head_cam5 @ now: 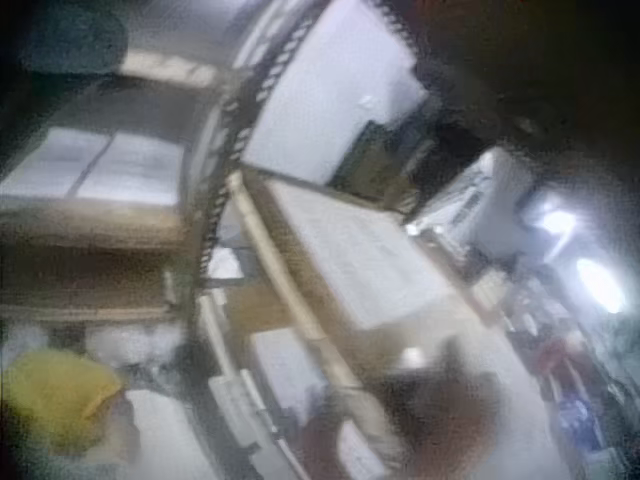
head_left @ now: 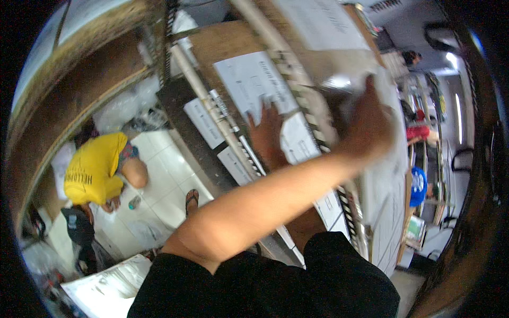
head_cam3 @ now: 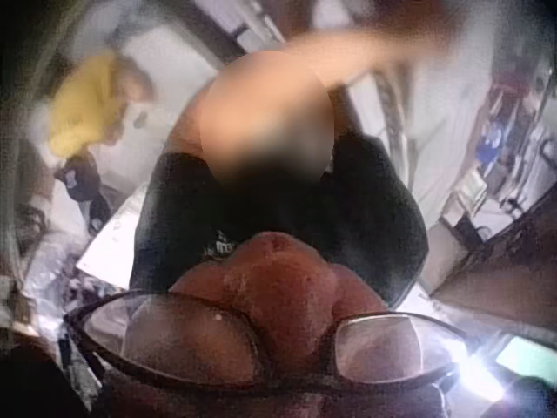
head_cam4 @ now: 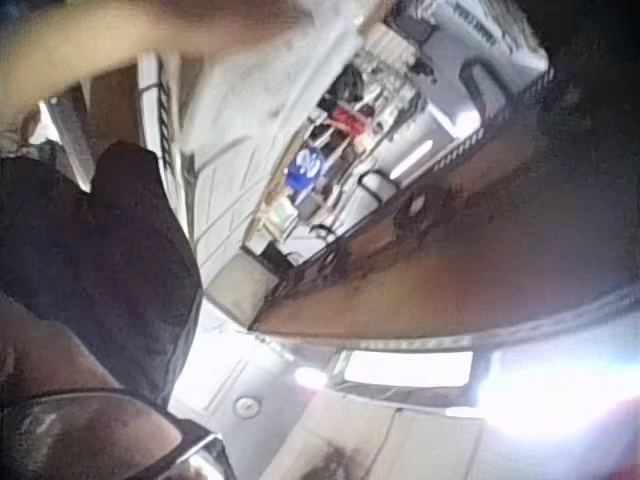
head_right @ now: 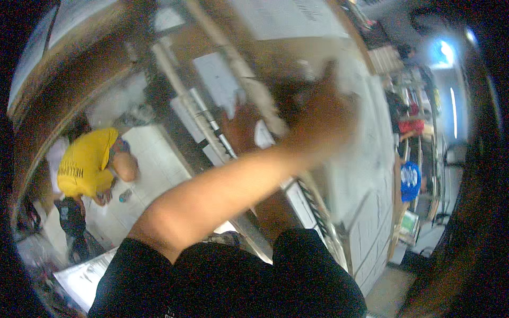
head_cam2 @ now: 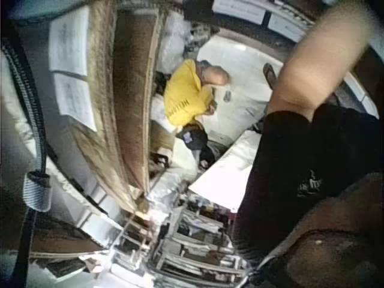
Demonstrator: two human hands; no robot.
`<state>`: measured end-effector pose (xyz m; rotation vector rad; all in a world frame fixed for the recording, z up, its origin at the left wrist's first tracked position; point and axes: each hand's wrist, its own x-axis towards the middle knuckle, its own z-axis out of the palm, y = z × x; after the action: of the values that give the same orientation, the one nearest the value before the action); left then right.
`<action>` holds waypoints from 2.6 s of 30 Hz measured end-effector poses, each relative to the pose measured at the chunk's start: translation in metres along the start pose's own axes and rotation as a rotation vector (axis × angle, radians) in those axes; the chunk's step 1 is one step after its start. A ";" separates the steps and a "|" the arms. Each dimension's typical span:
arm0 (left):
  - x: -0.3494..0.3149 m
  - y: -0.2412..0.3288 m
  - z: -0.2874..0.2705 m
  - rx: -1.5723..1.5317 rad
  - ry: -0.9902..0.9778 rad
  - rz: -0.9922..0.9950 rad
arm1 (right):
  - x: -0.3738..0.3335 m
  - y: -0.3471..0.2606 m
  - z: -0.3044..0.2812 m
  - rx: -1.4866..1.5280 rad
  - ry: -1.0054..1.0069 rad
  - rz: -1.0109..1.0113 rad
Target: The person takes printed plastic bags from a stack, places them on a table, uses a marker to label them, and then places the finished bags on a shelf.
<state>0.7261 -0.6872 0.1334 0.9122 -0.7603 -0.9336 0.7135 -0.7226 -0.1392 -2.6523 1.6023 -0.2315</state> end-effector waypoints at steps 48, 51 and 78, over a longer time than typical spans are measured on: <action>-0.158 0.056 -0.018 -0.026 -0.205 -0.432 | -0.281 0.197 -0.391 0.035 0.121 -0.465; -0.164 0.036 -0.024 0.076 -0.223 -0.302 | -0.286 0.201 -0.385 0.009 0.135 -0.474; -0.163 0.043 0.036 1.070 -0.935 0.652 | -0.243 0.197 -0.370 0.420 0.012 -0.538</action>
<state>0.6446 -0.5384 0.1626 0.9709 -2.3338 -0.2517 0.3759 -0.5824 0.1788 -2.6610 0.6980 -0.5288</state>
